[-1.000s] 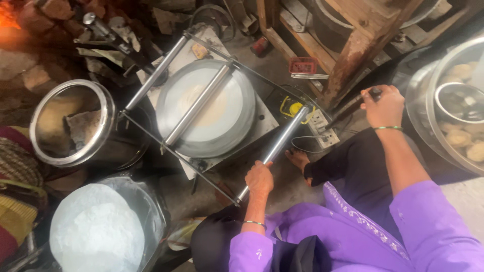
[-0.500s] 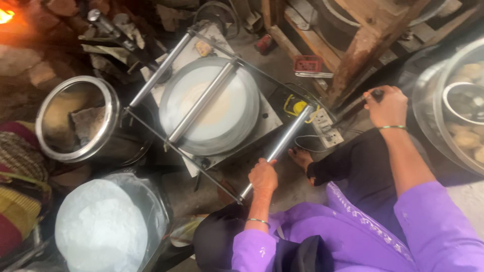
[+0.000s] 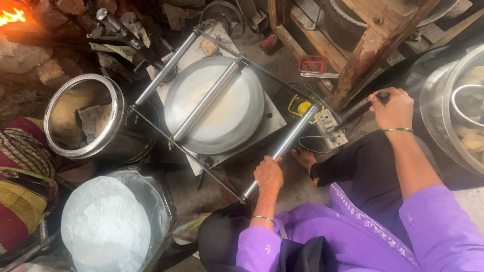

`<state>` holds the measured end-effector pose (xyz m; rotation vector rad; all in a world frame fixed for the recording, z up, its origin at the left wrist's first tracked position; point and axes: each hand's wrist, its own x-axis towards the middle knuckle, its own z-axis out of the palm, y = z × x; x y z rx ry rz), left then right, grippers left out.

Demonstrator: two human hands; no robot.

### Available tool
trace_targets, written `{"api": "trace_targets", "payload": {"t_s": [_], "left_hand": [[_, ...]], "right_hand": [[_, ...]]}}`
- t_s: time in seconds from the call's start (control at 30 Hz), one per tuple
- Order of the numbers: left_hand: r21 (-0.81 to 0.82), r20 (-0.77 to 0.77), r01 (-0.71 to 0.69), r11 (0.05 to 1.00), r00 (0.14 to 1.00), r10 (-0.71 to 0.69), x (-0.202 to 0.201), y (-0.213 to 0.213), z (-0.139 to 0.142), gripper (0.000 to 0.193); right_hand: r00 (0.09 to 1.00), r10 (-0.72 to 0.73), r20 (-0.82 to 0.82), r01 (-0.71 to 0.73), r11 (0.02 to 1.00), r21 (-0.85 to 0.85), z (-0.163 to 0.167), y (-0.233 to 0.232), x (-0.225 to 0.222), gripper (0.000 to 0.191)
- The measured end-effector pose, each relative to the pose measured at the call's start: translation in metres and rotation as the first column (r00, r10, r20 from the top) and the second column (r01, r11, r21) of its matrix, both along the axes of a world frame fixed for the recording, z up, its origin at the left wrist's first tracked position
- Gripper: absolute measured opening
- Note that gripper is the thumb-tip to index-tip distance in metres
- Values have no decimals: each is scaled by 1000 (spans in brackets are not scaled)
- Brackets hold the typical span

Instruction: The person places dough balls on a plastic sheet on a manual papad rolling machine and pulls the lever to flatten each into a thin round disc. They peel the flattened papad off the sheet, stack finished papads on a plate, and hand them to a coworker who roasts them over a wood-fired flame.

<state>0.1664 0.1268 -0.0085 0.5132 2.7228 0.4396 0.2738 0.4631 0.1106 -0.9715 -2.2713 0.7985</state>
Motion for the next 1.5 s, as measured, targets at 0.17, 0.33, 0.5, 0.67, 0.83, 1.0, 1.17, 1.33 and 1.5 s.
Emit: {"api": "trace_targets", "payload": {"t_s": [0.17,0.33,0.5,0.67,0.83,1.0,1.17,1.33,1.5], "left_hand": [[-15,2,13,1000,1000,-13,0,5,-2,38],[-20,-32,-2,1000,999,1,0,12,-6,43],[-29,-62,11,1000,998,-13,1,15,-9,44],[-22,-74,6,1000,997,-8,0,19,-11,43],[-17,-66,7,1000,998,-8,-1,20,-14,44],[-20,-64,11,1000,998,-12,0,21,-13,44],[-13,-71,1,1000,997,-2,0,22,-11,45],[-9,-54,-4,1000,999,4,1,22,-7,44],[21,-46,-1,1000,999,2,1,21,-1,43]], "right_hand": [[1000,9,-10,-9,1000,-6,1,-2,0,18],[1000,3,2,-3,1000,-18,4,-3,0,18],[1000,0,2,0,1000,-22,6,-5,0,18],[1000,-3,12,4,1000,-20,5,-4,0,19],[1000,-7,-1,7,1000,-16,4,-2,1,19],[1000,-3,18,2,1000,10,4,-2,3,19],[1000,-10,23,11,1000,-10,5,-1,1,18],[1000,-12,10,12,1000,-26,5,-1,3,19],[1000,-11,8,12,999,-48,8,-1,3,19]]}}
